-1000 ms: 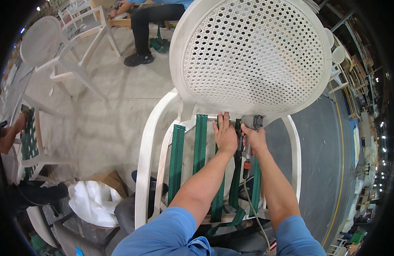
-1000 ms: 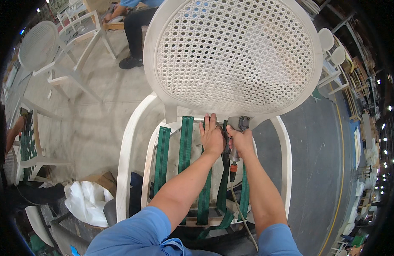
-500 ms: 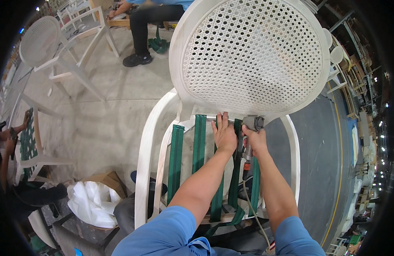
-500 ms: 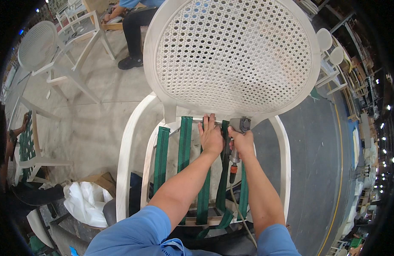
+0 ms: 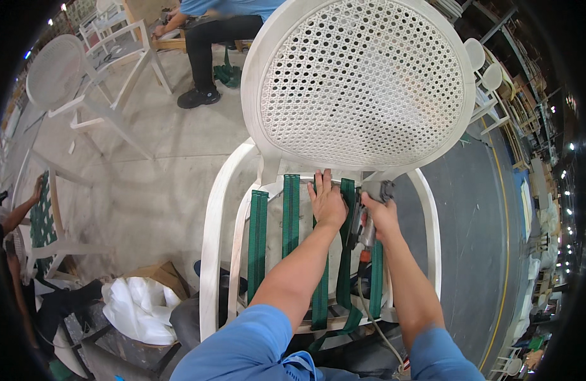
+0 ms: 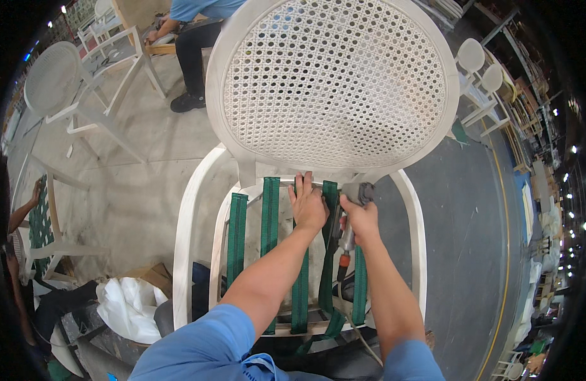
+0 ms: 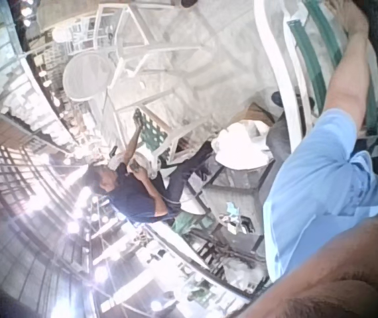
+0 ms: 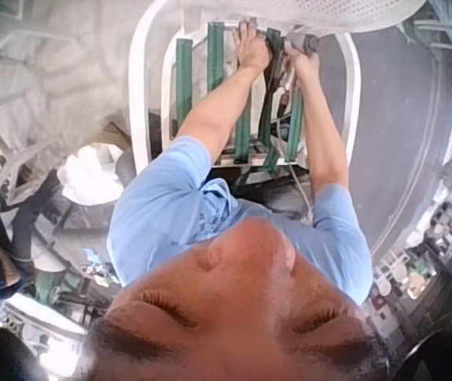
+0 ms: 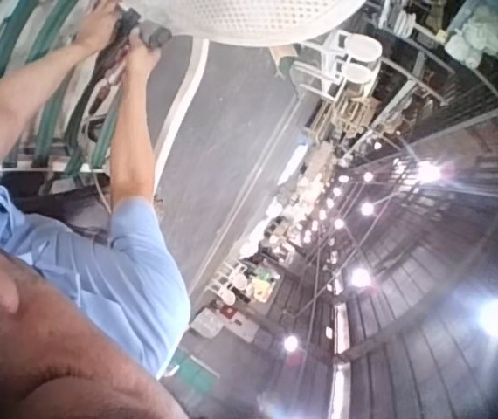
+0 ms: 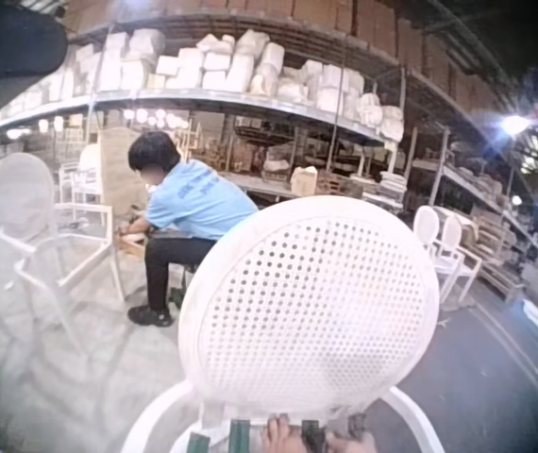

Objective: The person attaches green plastic slats to the seat of a white plastic chair using a pneumatic staple gun. They repeatedly position each slat and secure it with staples.

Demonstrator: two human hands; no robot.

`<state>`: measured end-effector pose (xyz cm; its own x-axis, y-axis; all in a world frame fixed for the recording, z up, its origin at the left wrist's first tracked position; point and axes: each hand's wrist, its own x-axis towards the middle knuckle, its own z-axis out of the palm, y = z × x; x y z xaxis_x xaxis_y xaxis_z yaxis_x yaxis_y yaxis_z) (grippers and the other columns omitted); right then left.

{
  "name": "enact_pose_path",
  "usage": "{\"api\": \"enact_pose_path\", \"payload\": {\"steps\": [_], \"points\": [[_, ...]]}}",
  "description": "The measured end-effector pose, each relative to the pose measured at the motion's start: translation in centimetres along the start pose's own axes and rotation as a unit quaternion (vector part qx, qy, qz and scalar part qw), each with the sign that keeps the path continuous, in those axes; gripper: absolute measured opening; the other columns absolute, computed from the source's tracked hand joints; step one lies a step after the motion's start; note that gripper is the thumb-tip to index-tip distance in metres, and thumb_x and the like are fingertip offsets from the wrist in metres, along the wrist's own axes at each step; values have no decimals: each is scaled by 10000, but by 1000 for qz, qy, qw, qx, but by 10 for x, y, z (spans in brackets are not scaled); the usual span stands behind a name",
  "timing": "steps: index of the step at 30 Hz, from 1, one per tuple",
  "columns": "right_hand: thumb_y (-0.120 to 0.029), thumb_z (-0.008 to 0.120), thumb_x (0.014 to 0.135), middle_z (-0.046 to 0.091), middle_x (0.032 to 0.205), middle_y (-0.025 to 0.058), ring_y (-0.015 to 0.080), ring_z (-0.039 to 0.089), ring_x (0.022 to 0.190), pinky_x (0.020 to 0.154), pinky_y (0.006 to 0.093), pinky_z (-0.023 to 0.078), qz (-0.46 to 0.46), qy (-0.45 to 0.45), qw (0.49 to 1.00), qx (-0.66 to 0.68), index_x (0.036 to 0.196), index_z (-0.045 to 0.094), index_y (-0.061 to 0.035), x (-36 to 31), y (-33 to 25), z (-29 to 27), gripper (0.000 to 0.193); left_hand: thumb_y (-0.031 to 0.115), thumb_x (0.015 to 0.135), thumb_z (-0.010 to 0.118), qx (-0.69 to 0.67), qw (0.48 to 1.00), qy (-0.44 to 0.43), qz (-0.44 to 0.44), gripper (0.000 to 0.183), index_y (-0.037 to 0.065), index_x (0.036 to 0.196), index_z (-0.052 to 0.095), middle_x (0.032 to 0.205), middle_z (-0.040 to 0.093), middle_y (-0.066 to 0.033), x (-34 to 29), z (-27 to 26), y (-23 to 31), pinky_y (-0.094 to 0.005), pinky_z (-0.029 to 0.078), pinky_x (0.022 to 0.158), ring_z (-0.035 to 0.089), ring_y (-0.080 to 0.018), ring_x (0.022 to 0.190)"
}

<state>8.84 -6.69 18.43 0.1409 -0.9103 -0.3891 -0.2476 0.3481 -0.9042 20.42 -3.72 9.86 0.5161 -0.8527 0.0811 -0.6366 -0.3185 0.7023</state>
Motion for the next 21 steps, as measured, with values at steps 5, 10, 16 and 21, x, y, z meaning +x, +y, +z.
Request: {"api": "enact_pose_path", "payload": {"steps": [5, 10, 16, 21], "points": [[-163, 757, 864, 634, 808, 50, 166, 599, 525, 448, 322, 483, 24, -80, 994, 76, 1063, 627, -28, -108, -17, -49, 274, 298, 869, 635, 41, 998, 38, -31, 337, 34, 1053, 737, 1578, 308, -139, 3, -11, -21, -547, 102, 1207, 156, -357, 1502], [-225, 794, 807, 653, 861, 95, 205, 642, 599, 492, 335, 532, 26, -5, 998, 64, 1165, 593, 34, -255, -15, -189, 485, 350, 867, 642, 51, 994, -80, -54, 459, 12, 1170, 709, 1616, 259, -131, 1, -9, 26, -562, 69, 1207, 114, -340, 1518], [-190, 715, 896, 621, 1240, 151, 287, 618, 1098, 956, 429, 501, 18, 177, 982, 64, 1329, 550, 10, -361, 22, -318, 506, 321, 877, 656, -14, 985, -23, -168, 395, -5, 1092, 722, 1442, 488, -185, 10, -12, 47, -511, 366, 1083, 443, -370, 1314], [-251, 660, 941, 569, 1323, 174, 319, 598, 1151, 967, 488, 501, 56, 203, 965, 153, 1406, 459, 7, -401, 86, -384, 568, 202, 890, 628, -410, 851, -77, -318, 306, -43, 1070, 659, 1109, 685, -204, -20, -26, 39, -493, 583, 700, 710, -384, 834]]}}
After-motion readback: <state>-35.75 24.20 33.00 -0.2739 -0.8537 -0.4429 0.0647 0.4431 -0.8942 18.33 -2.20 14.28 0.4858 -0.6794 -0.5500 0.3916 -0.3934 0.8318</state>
